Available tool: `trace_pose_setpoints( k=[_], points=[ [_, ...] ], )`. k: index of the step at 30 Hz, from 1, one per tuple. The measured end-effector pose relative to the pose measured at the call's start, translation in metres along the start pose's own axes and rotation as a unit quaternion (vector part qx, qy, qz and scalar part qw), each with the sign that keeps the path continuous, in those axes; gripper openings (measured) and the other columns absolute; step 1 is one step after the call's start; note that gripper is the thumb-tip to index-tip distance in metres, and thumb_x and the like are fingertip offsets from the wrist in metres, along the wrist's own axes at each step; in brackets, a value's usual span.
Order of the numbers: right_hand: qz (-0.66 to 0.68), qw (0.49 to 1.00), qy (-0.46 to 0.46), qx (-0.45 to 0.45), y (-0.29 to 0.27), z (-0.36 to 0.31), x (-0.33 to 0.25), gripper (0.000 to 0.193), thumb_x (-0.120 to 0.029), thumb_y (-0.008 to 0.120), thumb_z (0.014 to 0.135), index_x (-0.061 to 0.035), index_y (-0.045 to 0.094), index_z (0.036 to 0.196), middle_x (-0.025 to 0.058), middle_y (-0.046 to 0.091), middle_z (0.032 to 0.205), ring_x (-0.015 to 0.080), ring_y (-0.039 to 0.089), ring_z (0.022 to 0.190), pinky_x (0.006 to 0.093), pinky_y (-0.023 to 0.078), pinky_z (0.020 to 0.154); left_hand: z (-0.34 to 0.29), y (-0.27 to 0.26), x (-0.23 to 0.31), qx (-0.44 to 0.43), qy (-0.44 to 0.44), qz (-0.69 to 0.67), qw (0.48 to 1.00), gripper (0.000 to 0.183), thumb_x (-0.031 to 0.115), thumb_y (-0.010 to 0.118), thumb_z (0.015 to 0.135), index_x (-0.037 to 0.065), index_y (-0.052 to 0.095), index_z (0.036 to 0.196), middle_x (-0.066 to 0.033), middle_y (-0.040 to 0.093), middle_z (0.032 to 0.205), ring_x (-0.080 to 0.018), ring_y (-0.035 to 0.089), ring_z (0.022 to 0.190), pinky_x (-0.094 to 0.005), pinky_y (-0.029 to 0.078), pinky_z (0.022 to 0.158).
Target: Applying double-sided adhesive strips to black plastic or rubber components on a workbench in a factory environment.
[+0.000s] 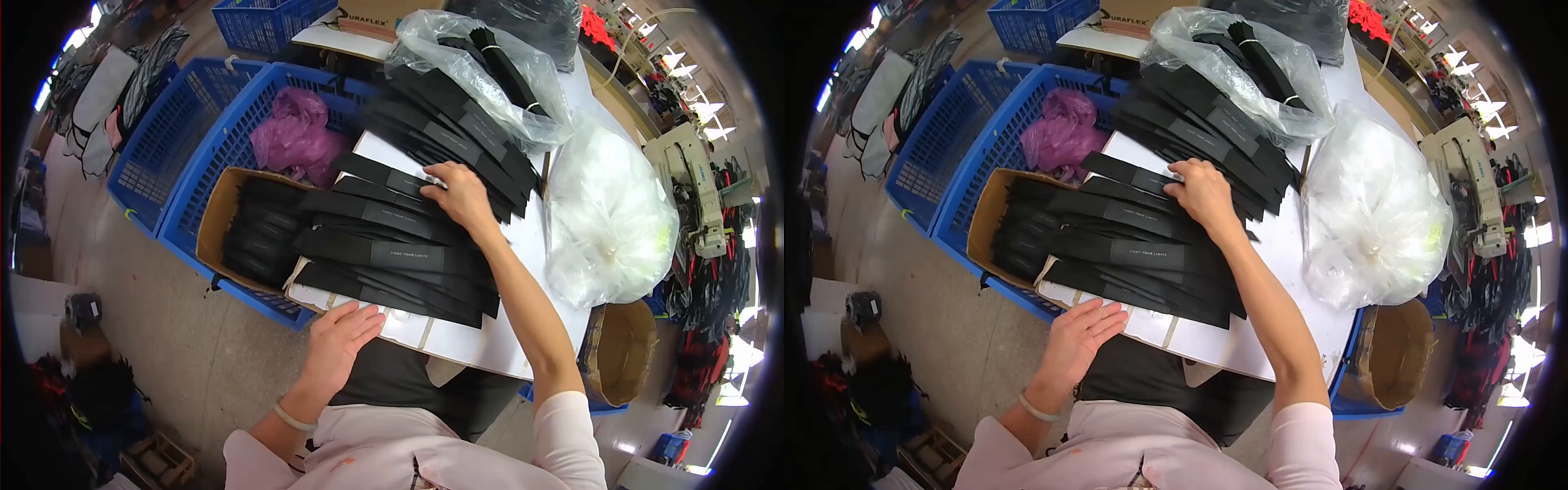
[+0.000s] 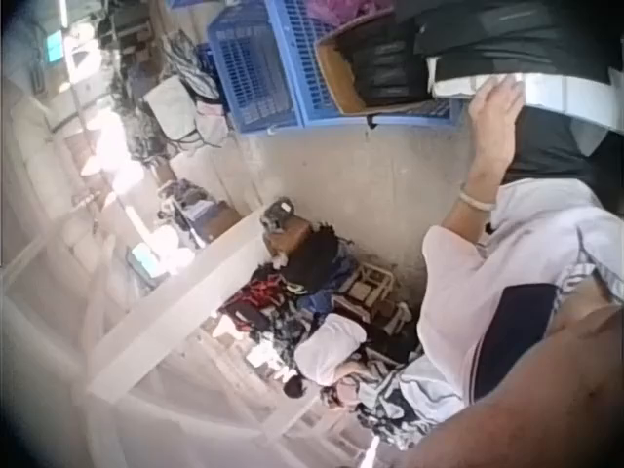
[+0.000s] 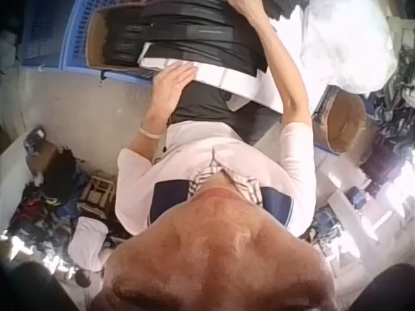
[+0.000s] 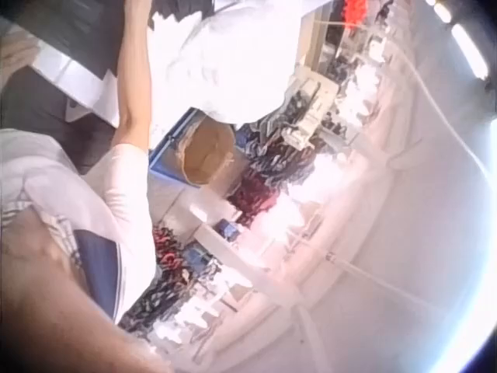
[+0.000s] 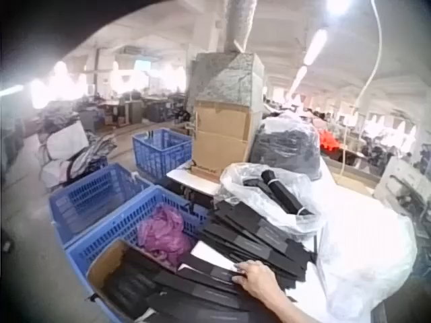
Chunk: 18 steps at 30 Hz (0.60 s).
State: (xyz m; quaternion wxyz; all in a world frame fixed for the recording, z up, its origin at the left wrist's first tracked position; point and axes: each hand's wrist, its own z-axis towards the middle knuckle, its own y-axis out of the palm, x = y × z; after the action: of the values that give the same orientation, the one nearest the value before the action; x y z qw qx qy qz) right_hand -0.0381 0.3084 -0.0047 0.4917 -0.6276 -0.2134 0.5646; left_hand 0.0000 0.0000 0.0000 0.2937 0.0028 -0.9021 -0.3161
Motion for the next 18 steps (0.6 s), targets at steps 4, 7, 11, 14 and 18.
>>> trace_pose_setpoints(
  k=[4,7,11,14,18],
  points=[
    [-0.058,0.998,-0.007,-0.014,0.008,0.011,0.007,0.028,-0.016,0.08,0.07,-0.0045,0.072,0.094,0.0116,0.069,0.095,0.0307,0.065,0.095,0.0408,0.049,0.08,-0.003,0.005,-0.008,0.011,0.02,-0.034,0.999,0.035,0.008,0.054,0.097,-0.012,0.044,0.125,-0.0287,0.054,0.126,-0.0396,0.057,0.117,-0.0466,0.047,0.104],
    [0.017,0.998,0.021,-0.052,0.003,0.011,0.003,0.028,-0.015,0.08,0.068,-0.003,0.072,0.091,0.0132,0.071,0.085,0.0324,0.068,0.085,0.0409,0.051,0.077,0.002,0.006,-0.013,-0.001,0.02,-0.044,0.999,0.037,0.008,0.055,0.097,-0.011,0.044,0.126,-0.0273,0.055,0.125,-0.0379,0.058,0.117,-0.0455,0.047,0.104],
    [0.099,0.987,0.079,-0.096,-0.005,0.006,0.005,0.031,-0.032,0.072,0.081,-0.0039,0.075,0.094,0.0177,0.071,0.085,0.0331,0.068,0.087,0.0407,0.051,0.078,0.01,0.018,-0.012,0.004,0.0,-0.036,0.999,0.04,0.01,0.058,0.096,-0.008,0.043,0.128,-0.0253,0.056,0.122,-0.0354,0.059,0.115,-0.0435,0.046,0.103],
    [0.087,0.983,0.074,-0.142,-0.011,-0.006,-0.016,0.042,-0.043,0.065,0.087,-0.0021,0.074,0.091,0.0211,0.068,0.082,0.0346,0.068,0.082,0.0417,0.05,0.076,0.015,0.028,-0.013,0.018,0.009,-0.052,0.998,0.037,0.011,0.06,0.095,-0.006,0.046,0.125,-0.0226,0.057,0.119,-0.034,0.059,0.114,-0.0432,0.047,0.102],
    [0.13,0.977,0.067,-0.157,-0.004,-0.045,-0.027,0.046,-0.048,0.062,0.088,-0.0028,0.07,0.098,0.0197,0.069,0.084,0.0343,0.067,0.081,0.0416,0.05,0.075,0.033,0.048,-0.021,0.0,0.041,-0.095,0.995,0.045,0.012,0.071,0.087,0.003,0.049,0.124,-0.0117,0.059,0.118,-0.0237,0.059,0.109,-0.0403,0.047,0.096]
  ],
)
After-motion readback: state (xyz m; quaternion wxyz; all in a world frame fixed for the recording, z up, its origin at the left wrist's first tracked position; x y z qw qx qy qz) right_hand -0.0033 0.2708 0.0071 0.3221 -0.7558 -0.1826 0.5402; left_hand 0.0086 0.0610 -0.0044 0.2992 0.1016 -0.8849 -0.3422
